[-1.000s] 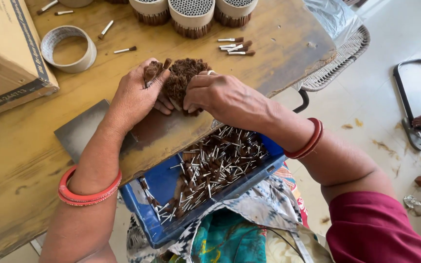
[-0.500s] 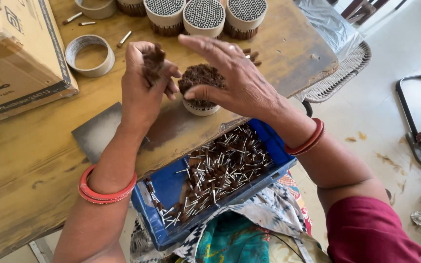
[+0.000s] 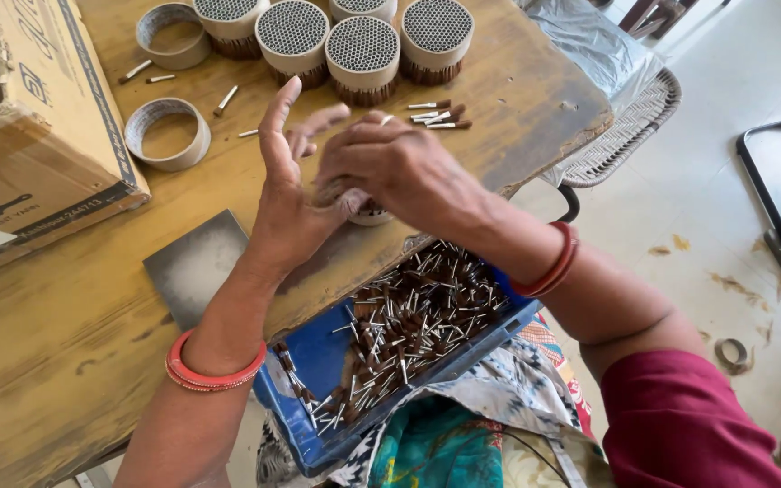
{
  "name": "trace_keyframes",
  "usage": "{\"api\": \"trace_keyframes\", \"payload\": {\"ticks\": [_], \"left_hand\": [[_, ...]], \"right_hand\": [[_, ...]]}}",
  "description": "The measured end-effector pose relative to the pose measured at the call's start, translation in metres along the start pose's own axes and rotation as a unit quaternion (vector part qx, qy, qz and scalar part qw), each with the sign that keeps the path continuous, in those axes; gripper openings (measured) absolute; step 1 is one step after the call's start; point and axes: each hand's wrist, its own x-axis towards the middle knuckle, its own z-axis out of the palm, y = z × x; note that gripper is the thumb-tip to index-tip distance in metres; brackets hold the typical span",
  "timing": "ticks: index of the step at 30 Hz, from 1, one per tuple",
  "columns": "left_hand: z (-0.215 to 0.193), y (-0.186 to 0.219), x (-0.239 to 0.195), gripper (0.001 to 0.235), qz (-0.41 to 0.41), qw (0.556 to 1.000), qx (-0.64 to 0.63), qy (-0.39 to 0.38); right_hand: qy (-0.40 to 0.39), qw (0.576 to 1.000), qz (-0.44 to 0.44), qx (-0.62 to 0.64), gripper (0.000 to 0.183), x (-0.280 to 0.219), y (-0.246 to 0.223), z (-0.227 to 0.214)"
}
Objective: Sorting wire bristles into a tray and inserting them into circular brush heads.
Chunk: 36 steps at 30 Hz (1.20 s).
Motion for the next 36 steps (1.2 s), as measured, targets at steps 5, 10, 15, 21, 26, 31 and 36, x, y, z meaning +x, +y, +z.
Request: {"api": "trace_keyframes", "payload": {"ticks": [5,10,15,21,26,31,36], "left_hand": [[0.01,-0.005,-0.002,0.152,0.052,0.985,0.161,-0.03],[0.018,-0.009,0.001,0.149,-0.117,0.975,0.177,-0.066],[0.015,-0.018,-0.005,0.14,-0.109,0.984,0.136,-0.03],[0.015,-0.013,-0.001,0.142,-0.015,0.987,0.129,-0.1],[0.015,-0.013,0.001,0.137,-0.05,0.988,0.129,-0.07],[0.015,-0.006,-0.002,0.136,0.008,0.984,0.163,-0.075],[0.014,-0.001,0.0,0.135,0.08,0.974,0.188,-0.093]], "right_hand": [[-0.127,0.987,0.091,-0.025,0.013,-0.023,0.005,-0.064],[-0.154,0.983,0.101,-0.017,0.011,-0.068,0.037,-0.029],[-0.137,0.985,0.094,0.043,0.015,-0.05,0.022,-0.026],[-0.082,0.989,-0.102,-0.069,0.03,-0.052,0.031,-0.003],[-0.079,0.987,-0.114,-0.08,0.034,-0.061,0.027,-0.002],[-0.107,0.99,-0.08,-0.053,0.036,-0.052,0.025,-0.009],[-0.147,0.986,-0.069,-0.035,0.036,-0.053,0.026,-0.005]]}}
